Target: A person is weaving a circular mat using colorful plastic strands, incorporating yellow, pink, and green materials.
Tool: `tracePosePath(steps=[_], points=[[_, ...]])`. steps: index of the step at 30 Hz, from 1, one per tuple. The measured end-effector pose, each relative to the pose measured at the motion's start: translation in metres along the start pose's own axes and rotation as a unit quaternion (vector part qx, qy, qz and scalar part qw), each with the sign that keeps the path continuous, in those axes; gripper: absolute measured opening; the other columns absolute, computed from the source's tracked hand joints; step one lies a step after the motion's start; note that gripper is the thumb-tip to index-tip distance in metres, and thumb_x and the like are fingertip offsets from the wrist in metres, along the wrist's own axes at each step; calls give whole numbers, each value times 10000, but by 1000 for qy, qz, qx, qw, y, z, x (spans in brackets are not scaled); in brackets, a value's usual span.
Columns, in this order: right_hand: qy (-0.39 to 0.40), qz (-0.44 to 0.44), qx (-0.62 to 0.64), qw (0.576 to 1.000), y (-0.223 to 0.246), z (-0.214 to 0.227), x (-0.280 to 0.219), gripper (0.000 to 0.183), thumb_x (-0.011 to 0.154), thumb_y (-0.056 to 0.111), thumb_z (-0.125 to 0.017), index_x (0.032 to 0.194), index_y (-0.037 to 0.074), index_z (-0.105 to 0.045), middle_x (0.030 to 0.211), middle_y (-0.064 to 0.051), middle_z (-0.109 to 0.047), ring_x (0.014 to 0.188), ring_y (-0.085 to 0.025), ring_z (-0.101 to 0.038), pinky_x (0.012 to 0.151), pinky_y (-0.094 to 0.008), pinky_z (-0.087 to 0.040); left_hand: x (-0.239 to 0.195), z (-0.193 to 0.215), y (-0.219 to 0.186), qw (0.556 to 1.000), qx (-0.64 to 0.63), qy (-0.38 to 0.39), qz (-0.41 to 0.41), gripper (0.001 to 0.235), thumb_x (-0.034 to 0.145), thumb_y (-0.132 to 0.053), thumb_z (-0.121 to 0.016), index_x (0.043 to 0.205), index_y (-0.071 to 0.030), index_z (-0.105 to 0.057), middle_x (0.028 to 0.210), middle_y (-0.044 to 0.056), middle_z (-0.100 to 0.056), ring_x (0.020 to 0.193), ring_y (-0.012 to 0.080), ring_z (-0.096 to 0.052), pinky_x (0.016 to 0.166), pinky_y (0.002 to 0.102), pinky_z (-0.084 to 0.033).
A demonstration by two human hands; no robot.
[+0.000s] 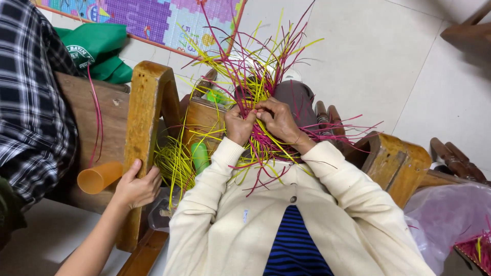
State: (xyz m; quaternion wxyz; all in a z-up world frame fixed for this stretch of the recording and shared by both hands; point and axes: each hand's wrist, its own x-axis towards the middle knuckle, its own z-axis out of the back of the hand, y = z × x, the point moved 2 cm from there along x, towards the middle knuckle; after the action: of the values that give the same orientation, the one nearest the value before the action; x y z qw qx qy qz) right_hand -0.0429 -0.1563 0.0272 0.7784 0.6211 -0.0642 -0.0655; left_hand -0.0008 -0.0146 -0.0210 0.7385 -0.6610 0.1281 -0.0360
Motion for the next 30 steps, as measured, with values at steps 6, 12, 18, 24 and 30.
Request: tracePosePath(steps=[6, 12, 18, 24, 30], points=[[-5, -37, 57, 998, -6, -5, 3, 177, 810, -15, -686, 986, -3, -701, 812, -152, -641, 816, -238, -634, 750, -387, -522, -3, -9, 1, 997, 30, -2, -67, 141, 723, 4, -706, 847, -48, -751, 758, 117, -722, 722, 149, -653, 678, 304, -515], [48, -3, 28, 998, 2, 2, 11, 83, 827, -12, -684, 910, -12, -684, 774, -156, -616, 801, -281, -622, 757, -435, -500, 1, 4, -16, 985, 139, 22, -105, 58, 741, -42, -671, 720, -96, -675, 601, 119, -634, 575, 254, -628, 548, 307, -474], [42, -18, 34, 998, -19, 0, 11, 60, 857, 17, -663, 908, 22, -693, 780, -117, -613, 814, -233, -621, 770, -403, -492, 24, 6, -33, 979, 177, 91, -42, 77, 711, -106, -727, 707, -52, -672, 609, 141, -657, 602, 305, -656, 538, 385, -479], [37, -48, 43, 997, -43, -1, 6, 102, 880, 20, -639, 969, 39, -684, 838, -101, -621, 853, -204, -586, 833, -430, -484, 7, 7, -21, 960, 232, 26, -157, 264, 679, -126, -756, 542, 7, -574, 478, 211, -544, 492, 441, -569, 428, 411, -421], [118, -9, 25, 993, -6, 4, 15, 157, 869, -17, -616, 1019, -12, -662, 831, -211, -601, 864, -383, -608, 819, -544, -475, 4, 7, -19, 976, 160, 11, -144, 93, 658, -65, -759, 663, -62, -667, 569, 139, -640, 528, 320, -637, 460, 336, -453]])
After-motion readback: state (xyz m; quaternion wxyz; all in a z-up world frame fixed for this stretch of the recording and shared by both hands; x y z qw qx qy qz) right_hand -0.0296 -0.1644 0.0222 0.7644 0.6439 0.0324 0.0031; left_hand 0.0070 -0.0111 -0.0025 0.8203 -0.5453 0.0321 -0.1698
